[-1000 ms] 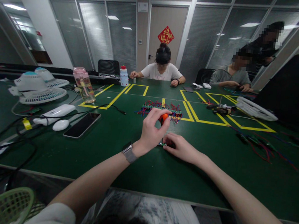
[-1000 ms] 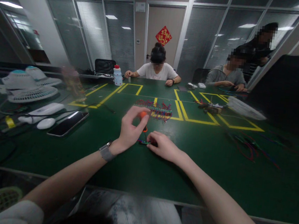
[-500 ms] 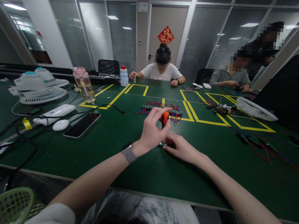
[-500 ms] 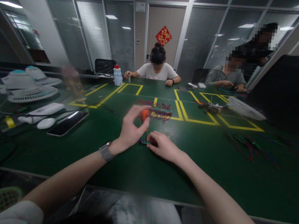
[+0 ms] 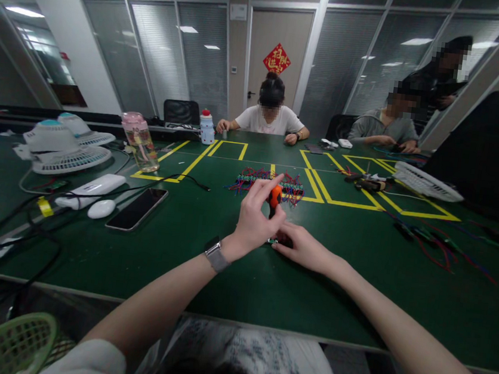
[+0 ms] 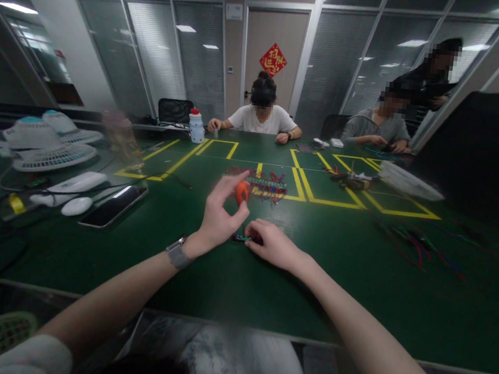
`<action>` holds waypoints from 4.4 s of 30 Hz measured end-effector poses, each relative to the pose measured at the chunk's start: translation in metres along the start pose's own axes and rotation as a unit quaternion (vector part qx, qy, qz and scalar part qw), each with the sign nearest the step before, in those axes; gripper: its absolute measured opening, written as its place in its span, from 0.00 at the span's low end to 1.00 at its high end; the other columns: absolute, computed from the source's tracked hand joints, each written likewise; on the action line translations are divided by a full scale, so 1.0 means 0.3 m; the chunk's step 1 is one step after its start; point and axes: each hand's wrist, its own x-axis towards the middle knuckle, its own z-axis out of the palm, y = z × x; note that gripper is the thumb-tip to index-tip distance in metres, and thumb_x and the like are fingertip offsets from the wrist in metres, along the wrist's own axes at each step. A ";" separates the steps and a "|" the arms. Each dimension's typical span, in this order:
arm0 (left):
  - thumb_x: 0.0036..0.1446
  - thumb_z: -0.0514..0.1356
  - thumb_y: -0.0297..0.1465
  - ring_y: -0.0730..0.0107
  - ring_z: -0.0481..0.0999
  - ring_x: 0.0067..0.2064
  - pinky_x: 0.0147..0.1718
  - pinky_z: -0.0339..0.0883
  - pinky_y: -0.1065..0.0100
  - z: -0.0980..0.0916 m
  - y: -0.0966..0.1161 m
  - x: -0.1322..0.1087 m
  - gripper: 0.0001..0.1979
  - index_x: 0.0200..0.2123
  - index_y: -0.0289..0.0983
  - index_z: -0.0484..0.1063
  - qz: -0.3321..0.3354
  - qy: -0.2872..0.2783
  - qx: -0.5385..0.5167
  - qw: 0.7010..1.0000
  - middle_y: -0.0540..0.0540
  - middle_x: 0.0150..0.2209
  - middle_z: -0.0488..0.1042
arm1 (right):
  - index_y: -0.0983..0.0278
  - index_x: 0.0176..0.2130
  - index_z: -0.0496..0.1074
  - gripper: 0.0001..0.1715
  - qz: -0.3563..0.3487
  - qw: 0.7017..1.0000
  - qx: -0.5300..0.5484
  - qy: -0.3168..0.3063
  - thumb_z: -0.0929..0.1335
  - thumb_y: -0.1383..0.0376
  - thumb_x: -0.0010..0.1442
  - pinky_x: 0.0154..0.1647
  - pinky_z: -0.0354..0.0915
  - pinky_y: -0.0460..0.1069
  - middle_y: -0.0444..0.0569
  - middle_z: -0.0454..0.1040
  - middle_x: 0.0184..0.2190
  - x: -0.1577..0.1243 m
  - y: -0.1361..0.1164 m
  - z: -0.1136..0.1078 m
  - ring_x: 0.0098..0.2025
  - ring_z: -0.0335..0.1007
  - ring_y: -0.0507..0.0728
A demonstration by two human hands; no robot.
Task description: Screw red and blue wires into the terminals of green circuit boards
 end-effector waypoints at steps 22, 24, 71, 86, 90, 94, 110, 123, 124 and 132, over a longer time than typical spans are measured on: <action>0.50 0.55 0.17 0.68 0.73 0.44 0.43 0.70 0.66 0.007 -0.005 -0.008 0.24 0.51 0.38 0.68 -0.007 -0.005 -0.009 1.000 0.46 0.45 0.72 | 0.65 0.39 0.69 0.06 -0.004 1.000 -0.003 0.001 0.68 0.69 0.58 0.35 0.61 0.48 0.47 0.70 0.33 0.001 0.006 0.003 0.33 0.64 0.55; 0.51 0.55 0.17 0.68 0.73 0.44 0.44 0.70 0.66 0.005 -0.004 -0.007 0.23 0.51 0.38 0.69 -0.011 -0.007 -0.010 1.000 0.46 0.45 0.72 | 0.65 0.39 0.69 0.06 -0.005 1.000 -0.004 0.002 0.68 0.69 0.58 0.35 0.61 0.48 0.47 0.70 0.33 0.001 0.003 0.002 0.33 0.64 0.55; 0.63 0.58 0.32 0.70 0.71 0.41 0.43 0.69 0.66 -0.009 0.017 0.004 0.09 0.45 0.40 0.74 -0.018 0.012 0.020 1.000 0.46 0.41 0.68 | 0.64 0.36 0.68 0.04 0.007 1.000 -0.004 -0.004 0.68 0.69 0.58 0.34 0.60 0.47 0.46 0.69 0.31 0.002 -0.017 -0.010 0.32 0.64 0.54; 0.65 0.54 0.32 0.67 0.70 0.45 0.45 0.69 0.64 -0.009 0.021 -0.002 0.11 0.46 0.40 0.74 -0.024 0.035 0.034 0.999 0.44 0.42 0.67 | 0.64 0.37 0.69 0.04 0.003 1.000 -0.013 0.000 0.68 0.69 0.58 0.33 0.61 0.47 0.46 0.68 0.31 0.001 -0.007 -0.003 0.32 0.64 0.54; 0.68 0.45 0.28 0.66 0.72 0.52 0.51 0.67 0.62 -0.003 0.009 -0.003 0.17 0.55 0.40 0.67 -0.022 -0.002 -0.027 0.999 0.42 0.50 0.71 | 0.64 0.37 0.69 0.04 0.003 1.000 -0.015 -0.001 0.68 0.69 0.59 0.34 0.61 0.48 0.46 0.69 0.32 0.001 -0.010 -0.005 0.32 0.64 0.54; 0.66 0.52 0.29 0.68 0.74 0.46 0.48 0.69 0.63 0.004 0.003 0.001 0.13 0.52 0.40 0.69 -0.019 0.008 -0.027 0.999 0.45 0.46 0.75 | 0.64 0.37 0.68 0.04 0.002 1.000 -0.017 -0.001 0.68 0.69 0.59 0.34 0.61 0.48 0.46 0.68 0.32 0.000 -0.012 -0.007 0.33 0.64 0.54; 0.68 0.47 0.28 0.66 0.73 0.49 0.49 0.66 0.62 0.001 -0.004 -0.002 0.15 0.52 0.37 0.68 -0.023 -0.018 -0.037 0.999 0.42 0.47 0.74 | 0.64 0.39 0.67 0.08 -0.058 0.983 -0.176 0.015 0.66 0.61 0.64 0.38 0.65 0.52 0.51 0.71 0.34 -0.005 -0.023 0.000 0.37 0.67 0.59; 0.68 0.47 0.29 0.66 0.73 0.49 0.49 0.66 0.64 -0.002 -0.001 -0.002 0.15 0.53 0.38 0.68 -0.018 -0.024 -0.025 0.999 0.42 0.49 0.74 | 0.65 0.52 0.68 0.22 -0.072 0.968 -0.236 0.036 0.64 0.53 0.65 0.50 0.67 0.61 0.60 0.69 0.48 -0.005 0.002 0.014 0.49 0.67 0.66; 0.68 0.47 0.29 0.66 0.73 0.49 0.49 0.66 0.64 -0.002 -0.001 -0.002 0.15 0.52 0.38 0.68 -0.017 -0.024 -0.023 0.999 0.43 0.48 0.74 | 0.65 0.53 0.68 0.24 -0.069 0.969 -0.234 0.035 0.64 0.52 0.65 0.51 0.66 0.62 0.60 0.69 0.50 -0.006 0.004 0.015 0.50 0.66 0.66; 0.68 0.48 0.28 0.67 0.73 0.48 0.50 0.66 0.65 -0.002 0.004 0.000 0.14 0.52 0.37 0.69 -0.019 -0.021 -0.033 0.999 0.42 0.48 0.74 | 0.63 0.64 0.60 0.34 -0.053 0.983 -0.174 0.006 0.62 0.49 0.66 0.65 0.54 0.64 0.58 0.59 0.64 -0.003 0.042 0.024 0.65 0.55 0.67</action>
